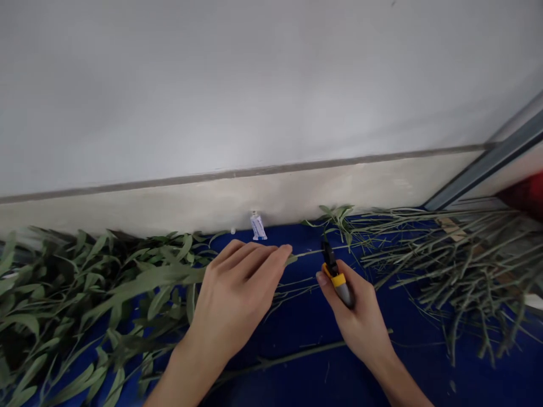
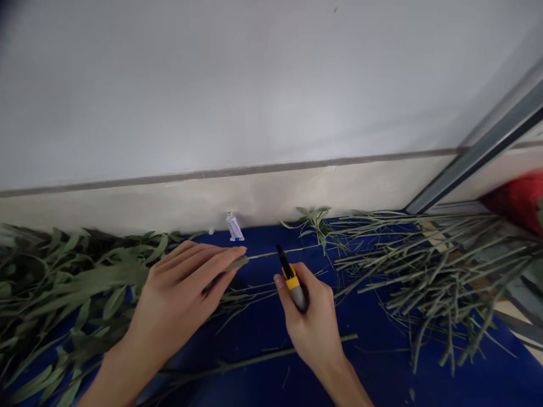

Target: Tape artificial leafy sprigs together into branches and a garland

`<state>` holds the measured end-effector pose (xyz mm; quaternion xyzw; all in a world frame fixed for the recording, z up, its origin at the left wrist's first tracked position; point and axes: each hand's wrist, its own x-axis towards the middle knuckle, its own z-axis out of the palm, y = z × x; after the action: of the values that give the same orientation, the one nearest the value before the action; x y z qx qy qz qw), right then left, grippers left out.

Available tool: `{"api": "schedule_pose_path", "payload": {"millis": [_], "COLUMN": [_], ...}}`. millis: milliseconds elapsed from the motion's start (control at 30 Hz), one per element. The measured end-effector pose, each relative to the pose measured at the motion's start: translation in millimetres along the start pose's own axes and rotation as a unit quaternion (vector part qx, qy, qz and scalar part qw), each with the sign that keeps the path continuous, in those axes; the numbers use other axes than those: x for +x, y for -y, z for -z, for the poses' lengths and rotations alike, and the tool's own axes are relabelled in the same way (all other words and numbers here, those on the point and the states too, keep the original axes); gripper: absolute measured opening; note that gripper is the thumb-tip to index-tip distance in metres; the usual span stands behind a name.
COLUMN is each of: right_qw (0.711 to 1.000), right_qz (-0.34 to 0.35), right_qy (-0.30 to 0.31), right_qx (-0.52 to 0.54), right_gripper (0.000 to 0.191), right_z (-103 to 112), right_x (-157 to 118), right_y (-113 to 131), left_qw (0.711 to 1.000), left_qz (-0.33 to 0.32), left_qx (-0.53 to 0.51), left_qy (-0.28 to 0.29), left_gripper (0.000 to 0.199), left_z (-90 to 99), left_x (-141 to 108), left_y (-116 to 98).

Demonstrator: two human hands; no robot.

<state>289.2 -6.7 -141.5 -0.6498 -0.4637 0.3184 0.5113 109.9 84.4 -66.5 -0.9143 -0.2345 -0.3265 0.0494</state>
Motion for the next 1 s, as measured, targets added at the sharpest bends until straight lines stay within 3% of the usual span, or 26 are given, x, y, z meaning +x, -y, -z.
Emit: {"api": "schedule_pose_path", "payload": {"millis": [333,500,600,700,767,833,1000], "right_qw": [0.999,0.994,0.991,0.991,0.992,0.993,0.994], "right_qz": [0.015,-0.015,-0.035,-0.038,-0.045,-0.053,-0.067], "right_qy": [-0.034,-0.106,-0.129,-0.115,-0.104,-0.09,-0.063], "right_qx": [-0.034,-0.017,0.021,0.047,0.054,0.051,0.062], "right_gripper": [0.031,0.034,0.037,0.039,0.039,0.04,0.042], "right_z": [5.3,15.1,23.3,27.1,26.4,24.1,20.2], "right_x": [6.5,15.2,21.7,23.9,23.2,22.4,22.7], "right_y": [-4.7,-18.6,-28.2,-32.2,-33.1,-34.4,-36.8], "left_qw": [0.999,0.998,0.989,0.958,0.949,0.949,0.926], "left_qz": [-0.012,0.016,0.054,0.12,0.14,0.134,0.125], "left_qx": [0.032,0.053,0.07,0.085,0.076,0.06,-0.064], "left_qy": [0.014,0.026,0.119,0.245,0.273,0.279,0.351], "left_gripper": [0.021,0.021,0.017,0.016,0.04,0.05,0.008], "left_z": [9.7,14.0,3.2,-16.2,-26.0,-29.6,-26.0], "left_x": [1.2,-2.7,-8.9,-15.9,-19.7,-21.8,-24.4], "left_y": [1.7,9.2,19.9,30.9,35.9,37.0,26.7]}}
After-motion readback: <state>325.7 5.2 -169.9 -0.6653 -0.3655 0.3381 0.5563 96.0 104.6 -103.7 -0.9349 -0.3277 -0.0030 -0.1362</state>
